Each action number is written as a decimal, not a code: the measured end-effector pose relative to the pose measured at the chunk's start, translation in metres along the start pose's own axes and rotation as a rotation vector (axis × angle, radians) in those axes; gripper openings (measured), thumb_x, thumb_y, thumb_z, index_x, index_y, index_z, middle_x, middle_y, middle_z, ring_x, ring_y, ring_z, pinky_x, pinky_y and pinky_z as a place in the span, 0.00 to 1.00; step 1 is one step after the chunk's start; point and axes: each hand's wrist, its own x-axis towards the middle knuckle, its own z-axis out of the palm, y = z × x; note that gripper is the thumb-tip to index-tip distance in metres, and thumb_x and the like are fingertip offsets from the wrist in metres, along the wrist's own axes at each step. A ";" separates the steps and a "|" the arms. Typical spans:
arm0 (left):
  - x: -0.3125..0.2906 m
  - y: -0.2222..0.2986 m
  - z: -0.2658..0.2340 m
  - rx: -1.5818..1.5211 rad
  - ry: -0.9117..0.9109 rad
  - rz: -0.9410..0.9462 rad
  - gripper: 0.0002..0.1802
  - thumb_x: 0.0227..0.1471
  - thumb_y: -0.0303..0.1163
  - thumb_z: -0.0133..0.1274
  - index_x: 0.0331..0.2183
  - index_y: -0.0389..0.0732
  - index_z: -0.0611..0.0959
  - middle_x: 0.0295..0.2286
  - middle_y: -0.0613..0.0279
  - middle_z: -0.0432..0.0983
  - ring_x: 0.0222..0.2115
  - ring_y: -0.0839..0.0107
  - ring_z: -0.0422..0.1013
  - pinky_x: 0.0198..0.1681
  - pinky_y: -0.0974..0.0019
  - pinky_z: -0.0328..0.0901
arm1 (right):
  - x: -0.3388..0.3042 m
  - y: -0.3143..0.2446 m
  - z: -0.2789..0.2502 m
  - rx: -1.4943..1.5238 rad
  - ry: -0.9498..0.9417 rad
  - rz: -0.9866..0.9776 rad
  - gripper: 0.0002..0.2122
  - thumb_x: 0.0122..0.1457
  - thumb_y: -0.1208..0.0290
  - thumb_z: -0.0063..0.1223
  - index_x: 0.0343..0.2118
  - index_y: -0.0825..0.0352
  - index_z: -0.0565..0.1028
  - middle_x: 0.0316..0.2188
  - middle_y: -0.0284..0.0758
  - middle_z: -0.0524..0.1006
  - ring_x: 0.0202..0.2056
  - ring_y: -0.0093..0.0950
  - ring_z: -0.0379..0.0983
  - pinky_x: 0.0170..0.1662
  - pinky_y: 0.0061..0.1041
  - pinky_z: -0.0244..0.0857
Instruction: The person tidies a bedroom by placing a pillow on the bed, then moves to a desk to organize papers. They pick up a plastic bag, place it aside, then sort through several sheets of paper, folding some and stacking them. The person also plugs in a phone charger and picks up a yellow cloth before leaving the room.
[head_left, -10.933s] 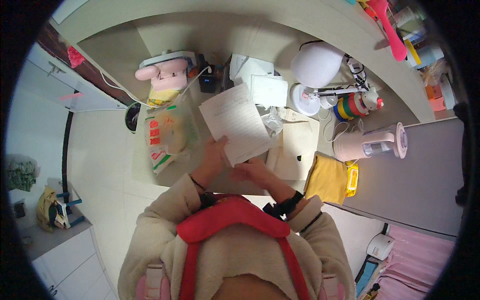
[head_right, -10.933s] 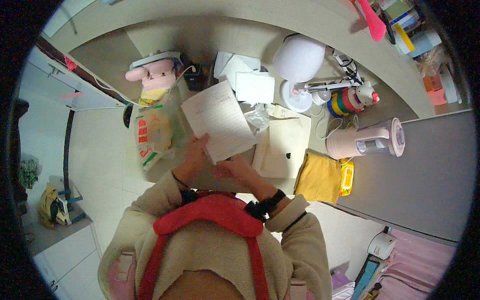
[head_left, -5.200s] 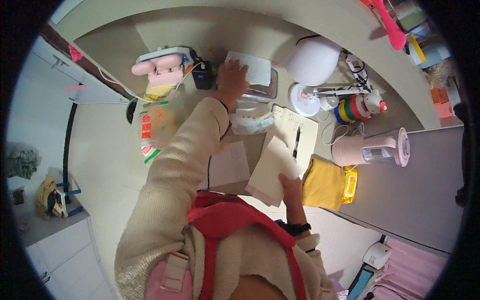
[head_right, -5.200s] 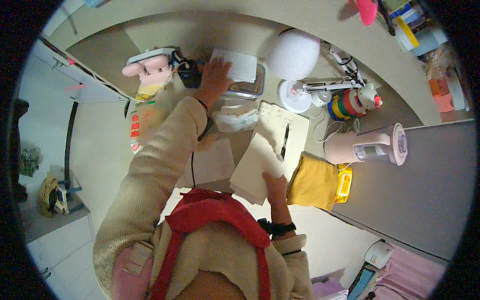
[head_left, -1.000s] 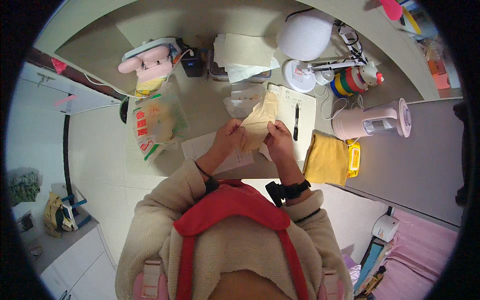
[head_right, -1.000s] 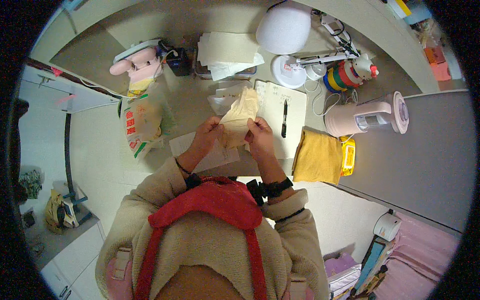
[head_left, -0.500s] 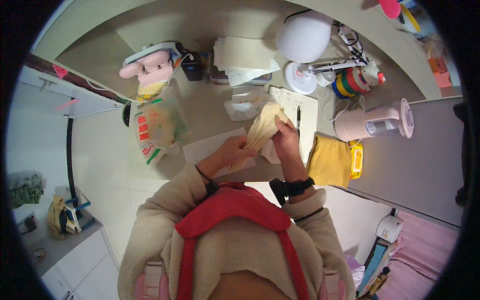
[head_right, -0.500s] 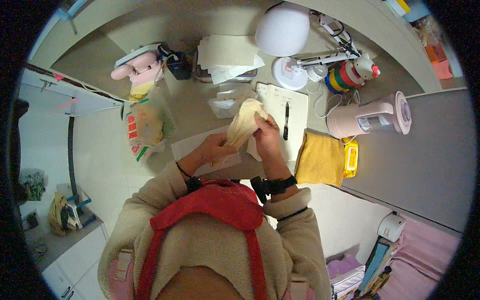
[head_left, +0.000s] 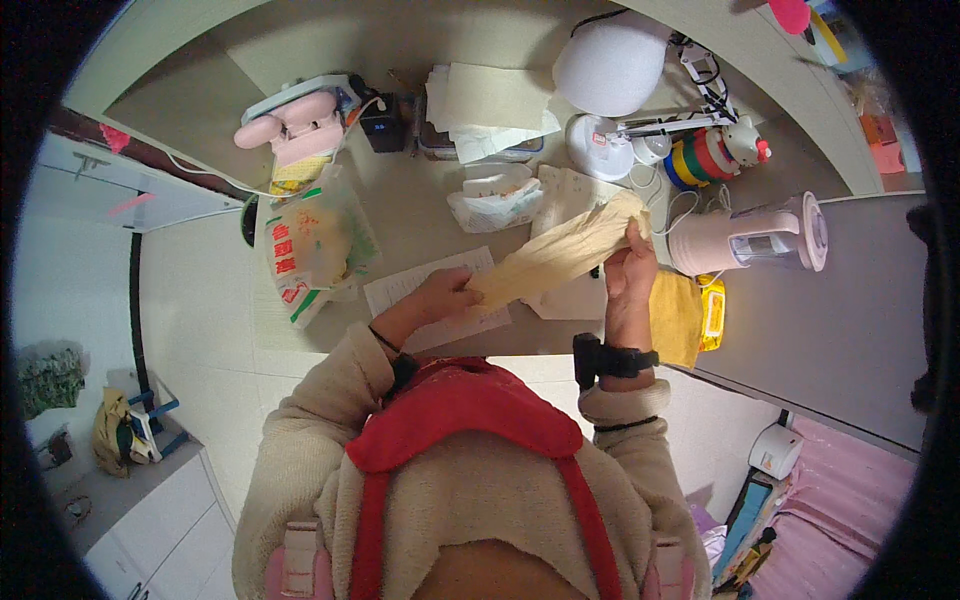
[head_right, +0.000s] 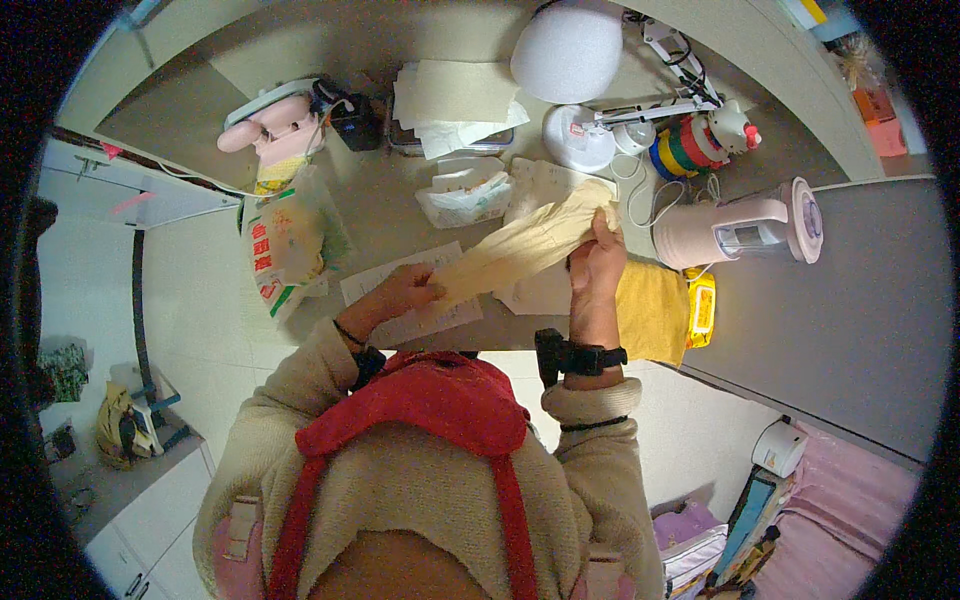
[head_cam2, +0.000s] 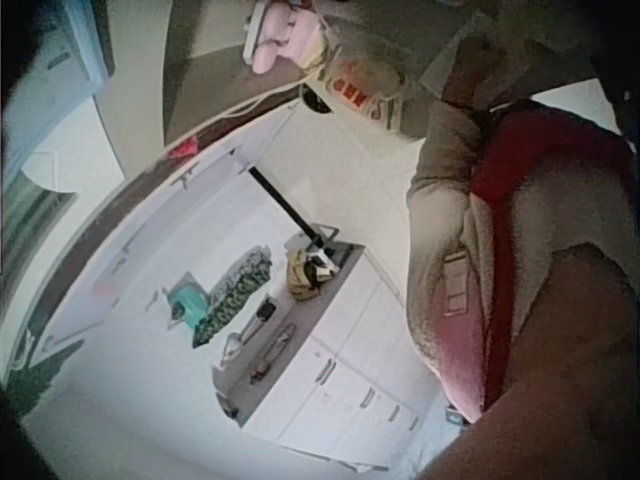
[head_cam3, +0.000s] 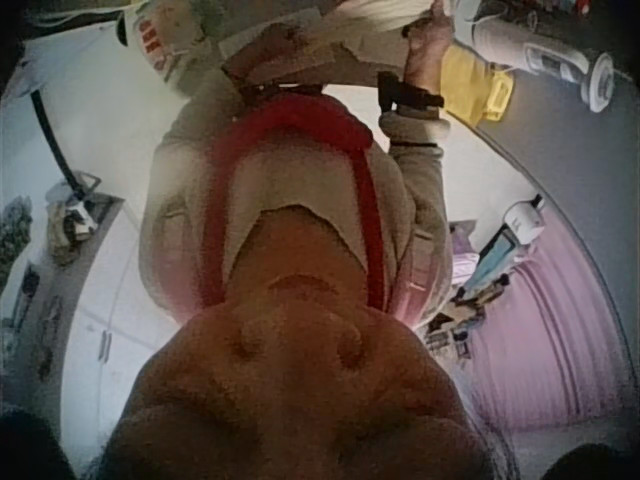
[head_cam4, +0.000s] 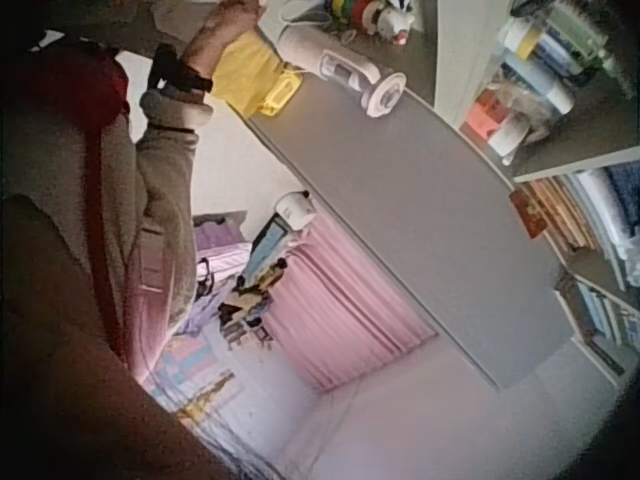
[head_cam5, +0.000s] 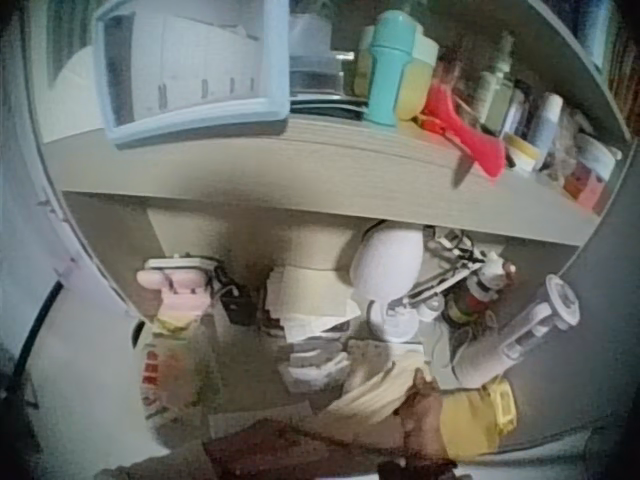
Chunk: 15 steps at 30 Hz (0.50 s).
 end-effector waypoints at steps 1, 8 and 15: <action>0.000 -0.001 0.002 -0.224 0.046 0.065 0.14 0.44 0.33 0.53 0.34 0.36 0.76 0.26 0.65 0.73 0.27 0.78 0.67 0.29 0.72 0.64 | 0.000 -0.002 -0.004 0.009 0.023 0.015 0.11 0.56 0.74 0.44 0.42 0.71 0.67 0.39 0.37 0.72 0.40 0.30 0.69 0.45 0.30 0.62; -0.009 0.007 -0.004 -0.418 0.275 0.185 0.09 0.45 0.29 0.52 0.31 0.38 0.74 0.26 0.67 0.72 0.25 0.78 0.67 0.27 0.73 0.65 | 0.008 -0.004 -0.031 0.131 0.126 0.037 0.13 0.56 0.72 0.43 0.44 0.70 0.65 0.41 0.37 0.71 0.43 0.32 0.68 0.48 0.34 0.61; -0.017 -0.012 -0.030 -0.482 0.281 0.089 0.09 0.45 0.33 0.52 0.28 0.39 0.73 0.20 0.65 0.71 0.17 0.77 0.65 0.20 0.72 0.60 | 0.008 -0.038 -0.035 0.147 0.277 -0.093 0.13 0.57 0.72 0.42 0.44 0.70 0.65 0.42 0.38 0.70 0.43 0.32 0.67 0.49 0.34 0.60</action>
